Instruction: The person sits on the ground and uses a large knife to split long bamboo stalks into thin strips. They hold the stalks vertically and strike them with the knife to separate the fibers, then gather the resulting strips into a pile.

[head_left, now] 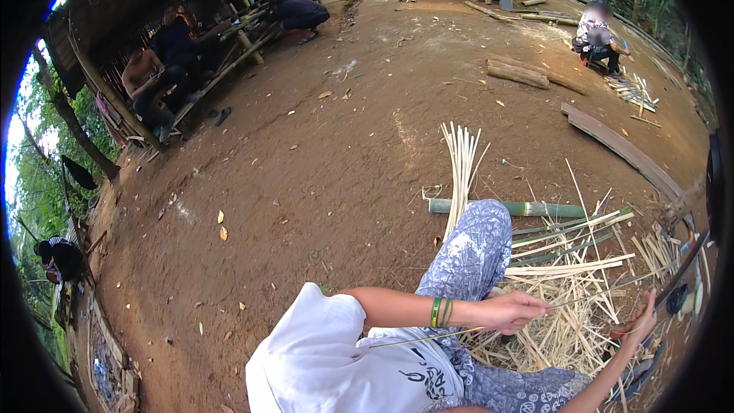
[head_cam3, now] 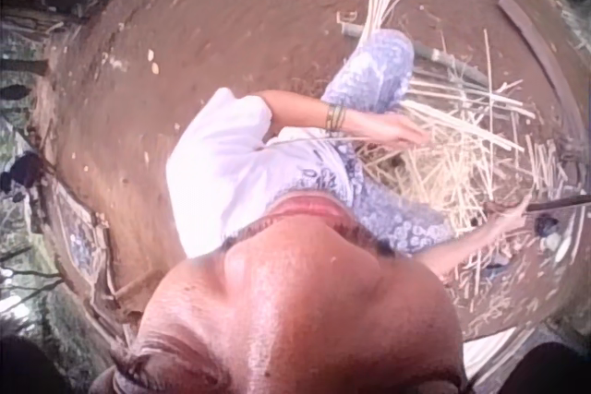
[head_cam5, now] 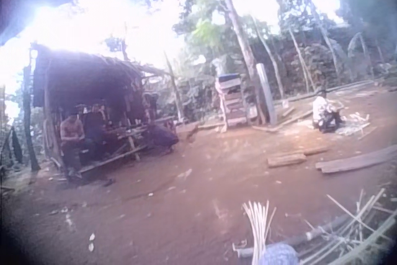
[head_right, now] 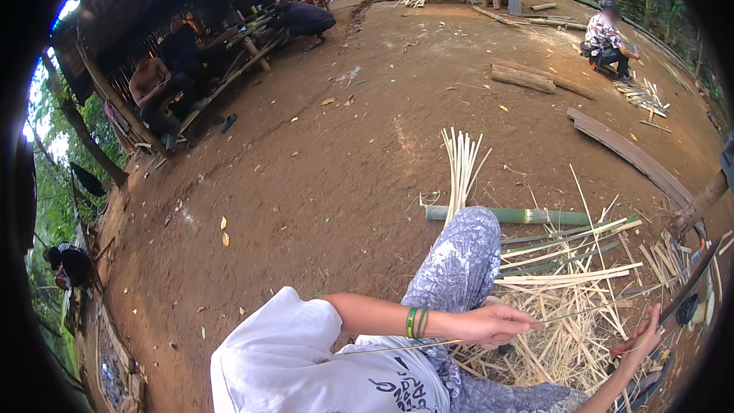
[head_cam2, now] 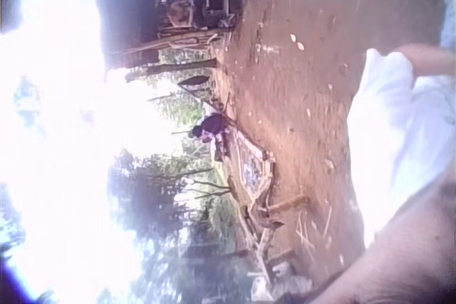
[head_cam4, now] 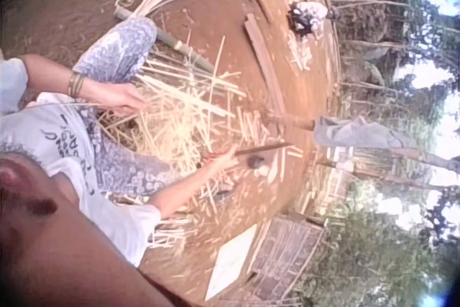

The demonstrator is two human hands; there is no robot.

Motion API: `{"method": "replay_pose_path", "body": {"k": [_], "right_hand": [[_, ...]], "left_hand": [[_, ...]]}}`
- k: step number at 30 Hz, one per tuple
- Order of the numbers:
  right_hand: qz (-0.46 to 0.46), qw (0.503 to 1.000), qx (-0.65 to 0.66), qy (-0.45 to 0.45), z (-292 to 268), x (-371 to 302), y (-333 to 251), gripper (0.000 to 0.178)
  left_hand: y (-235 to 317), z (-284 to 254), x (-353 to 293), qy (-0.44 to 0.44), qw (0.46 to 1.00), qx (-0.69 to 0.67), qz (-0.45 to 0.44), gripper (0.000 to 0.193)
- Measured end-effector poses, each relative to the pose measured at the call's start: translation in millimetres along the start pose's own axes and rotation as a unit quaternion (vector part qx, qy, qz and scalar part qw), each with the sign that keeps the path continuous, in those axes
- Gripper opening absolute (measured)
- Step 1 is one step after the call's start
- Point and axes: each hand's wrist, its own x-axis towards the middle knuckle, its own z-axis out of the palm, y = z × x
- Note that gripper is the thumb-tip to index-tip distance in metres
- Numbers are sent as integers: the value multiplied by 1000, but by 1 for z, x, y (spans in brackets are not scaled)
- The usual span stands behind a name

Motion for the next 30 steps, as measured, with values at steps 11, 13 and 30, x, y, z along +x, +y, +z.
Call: {"method": "replay_pose_path", "body": {"k": [11, 13, 30], "right_hand": [[7, 991, 113, -67, 47, -32, 2, 41], [0, 993, 102, -62, 39, -15, 17, 38], [-21, 987, 157, 21, -8, 20, 46, 27]], "left_hand": [[-13, 6, 26, -6, 995, -60, -75, 39], [-19, 4, 31, -19, 994, -71, -82, 38], [5, 12, 5, -30, 975, 78, -205, 51]]}}
